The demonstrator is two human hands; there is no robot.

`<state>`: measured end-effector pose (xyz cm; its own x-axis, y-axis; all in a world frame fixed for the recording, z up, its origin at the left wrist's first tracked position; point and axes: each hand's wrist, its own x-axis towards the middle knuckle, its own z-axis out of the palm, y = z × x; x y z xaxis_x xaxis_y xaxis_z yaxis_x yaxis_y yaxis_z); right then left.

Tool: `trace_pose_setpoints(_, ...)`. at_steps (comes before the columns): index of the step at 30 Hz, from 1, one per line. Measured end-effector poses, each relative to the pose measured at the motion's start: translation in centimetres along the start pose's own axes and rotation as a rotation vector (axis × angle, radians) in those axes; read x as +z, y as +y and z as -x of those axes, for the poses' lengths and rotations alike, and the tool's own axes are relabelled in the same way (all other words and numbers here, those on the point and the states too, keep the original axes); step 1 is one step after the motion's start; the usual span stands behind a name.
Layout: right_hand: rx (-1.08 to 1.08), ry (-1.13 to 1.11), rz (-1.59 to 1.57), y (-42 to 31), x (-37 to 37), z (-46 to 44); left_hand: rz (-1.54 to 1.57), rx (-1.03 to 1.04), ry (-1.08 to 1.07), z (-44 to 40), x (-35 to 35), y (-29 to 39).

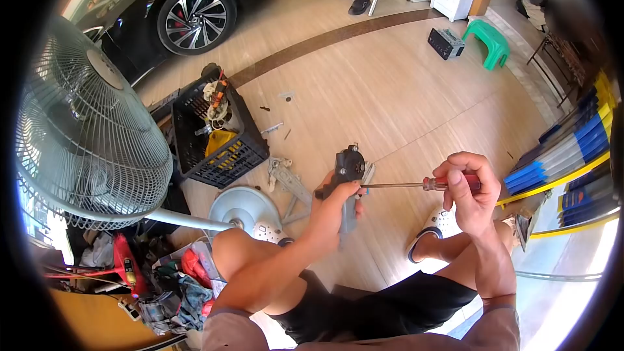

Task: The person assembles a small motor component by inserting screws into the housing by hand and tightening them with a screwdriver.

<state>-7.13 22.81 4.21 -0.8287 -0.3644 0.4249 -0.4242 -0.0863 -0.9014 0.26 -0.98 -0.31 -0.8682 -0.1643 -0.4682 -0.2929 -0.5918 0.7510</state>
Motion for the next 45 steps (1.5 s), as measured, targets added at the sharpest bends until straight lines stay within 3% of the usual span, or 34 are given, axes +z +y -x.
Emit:
trace_pose_setpoints(3, 0.013, 0.049, 0.047, -0.8, 0.6, -0.1, 0.010, -0.011, -0.022, 0.0, -0.2, -0.1)
trace_pose_setpoints(6, -0.142, 0.034, 0.118, -0.5, 0.8, -0.2, 0.033, -0.037, -0.027, -0.2, -0.6, -0.4)
trace_pose_setpoints(12, 0.082, 0.010, -0.020, -0.8, 0.3, 0.0, 0.040, -0.034, 0.008, 0.0, -0.2, 0.0)
trace_pose_setpoints(16, -0.123, -0.014, 0.092, -0.4, 0.2, -0.2, 0.075, -0.028, -0.001, -0.3, -0.1, -0.1)
trace_pose_setpoints(19, 0.050, -0.090, -0.005, -0.6, -1.0, 0.2, 0.068, -0.043, 0.003, -0.1, -0.3, -0.4)
trace_pose_setpoints(25, -0.154, 0.050, 0.111, 0.1, 0.1, -0.4, 0.021, -0.008, -0.035, -0.1, -0.2, 0.2)
trace_pose_setpoints(29, -0.042, -0.029, 0.014, 0.3, -1.4, -0.3, 0.003, -0.028, -0.039, -0.3, -0.5, 0.0)
trace_pose_setpoints(35, -0.211, 0.089, 0.136, 0.7, 0.4, -0.8, -0.034, -0.031, -0.052, -0.3, -0.4, 0.0)
trace_pose_setpoints(39, -0.045, 0.033, -0.014, 0.5, -1.0, -0.4, 0.005, -0.025, -0.065, -0.4, -0.2, 0.1)
trace_pose_setpoints(42, -0.072, 0.056, 0.089, 0.7, -0.9, -0.4, -0.019, -0.026, -0.061, -0.4, -0.4, -0.1)
trace_pose_setpoints(45, -0.237, 0.066, 0.130, 1.1, -0.4, -1.0, -0.032, -0.023, -0.066, -0.4, -0.4, -0.2)
